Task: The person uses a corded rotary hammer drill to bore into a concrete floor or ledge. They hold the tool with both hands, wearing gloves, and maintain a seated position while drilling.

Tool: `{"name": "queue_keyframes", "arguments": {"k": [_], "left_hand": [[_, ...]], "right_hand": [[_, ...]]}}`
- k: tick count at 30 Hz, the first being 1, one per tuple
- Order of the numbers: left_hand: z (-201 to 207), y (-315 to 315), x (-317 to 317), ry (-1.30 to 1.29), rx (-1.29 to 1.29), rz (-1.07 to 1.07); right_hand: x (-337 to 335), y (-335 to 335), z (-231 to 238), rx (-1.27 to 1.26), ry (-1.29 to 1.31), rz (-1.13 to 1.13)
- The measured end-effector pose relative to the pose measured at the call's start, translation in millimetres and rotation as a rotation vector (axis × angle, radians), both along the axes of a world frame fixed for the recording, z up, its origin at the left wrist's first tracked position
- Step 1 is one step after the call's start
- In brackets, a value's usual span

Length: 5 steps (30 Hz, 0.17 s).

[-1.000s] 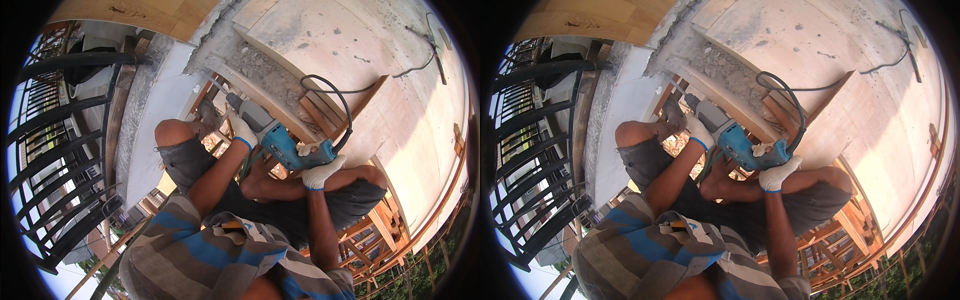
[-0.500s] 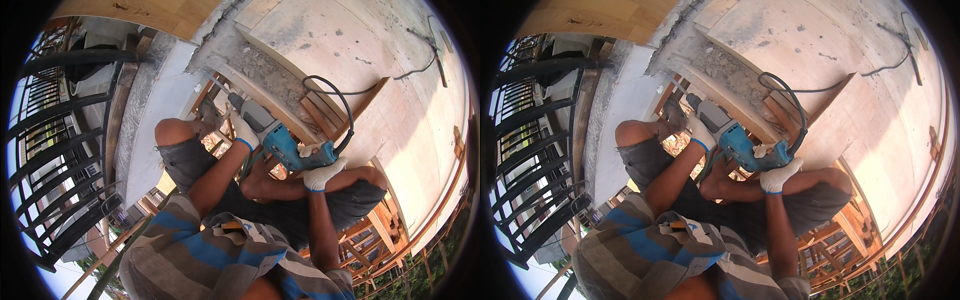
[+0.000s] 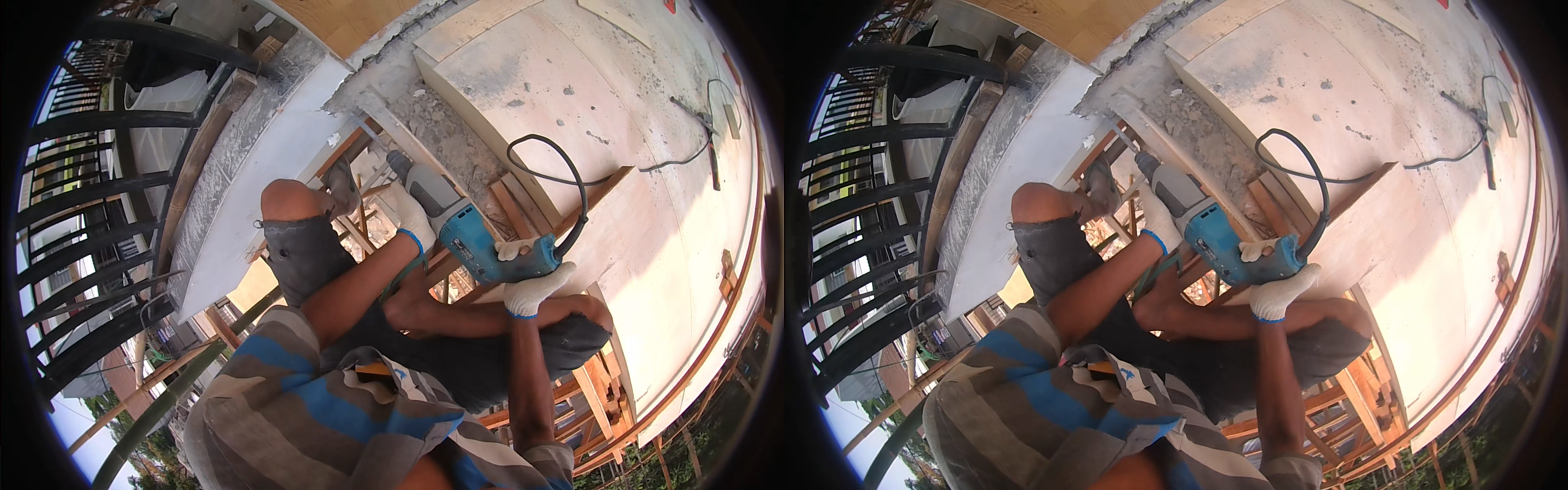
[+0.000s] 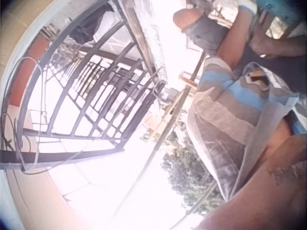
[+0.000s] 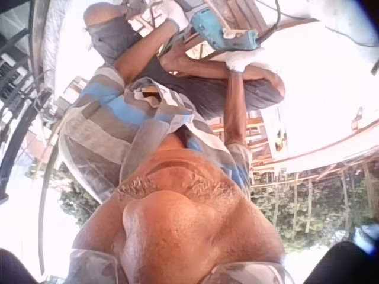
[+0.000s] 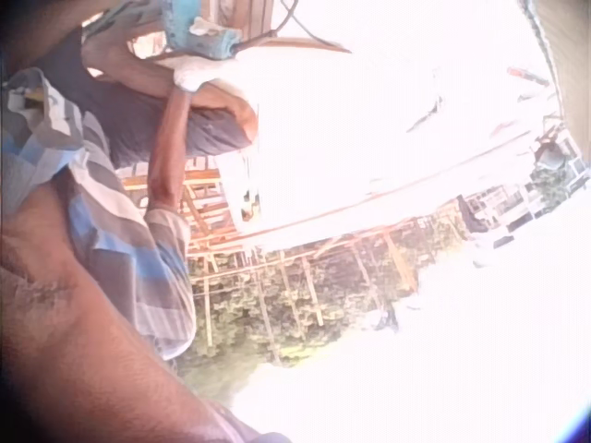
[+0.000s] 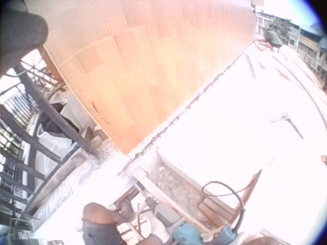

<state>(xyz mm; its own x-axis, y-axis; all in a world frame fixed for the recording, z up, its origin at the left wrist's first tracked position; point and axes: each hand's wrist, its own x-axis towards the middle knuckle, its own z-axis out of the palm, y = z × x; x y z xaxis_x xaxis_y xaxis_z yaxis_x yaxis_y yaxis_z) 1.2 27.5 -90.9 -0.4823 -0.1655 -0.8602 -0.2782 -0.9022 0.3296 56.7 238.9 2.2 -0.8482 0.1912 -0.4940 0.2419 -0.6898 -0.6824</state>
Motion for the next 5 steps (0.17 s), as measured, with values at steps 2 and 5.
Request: {"name": "queue_keyframes", "arguments": {"k": [2,5], "left_hand": [[-5.3,5.8,-3.2,-0.069,-0.016,0.013],[-32.0,1.3,4.1,-0.033,-0.087,0.048]], "right_hand": [[-4.1,9.8,-13.5,-0.096,-0.032,-0.035],[5.7,11.7,-28.4,-0.168,-0.021,-0.001]]}}
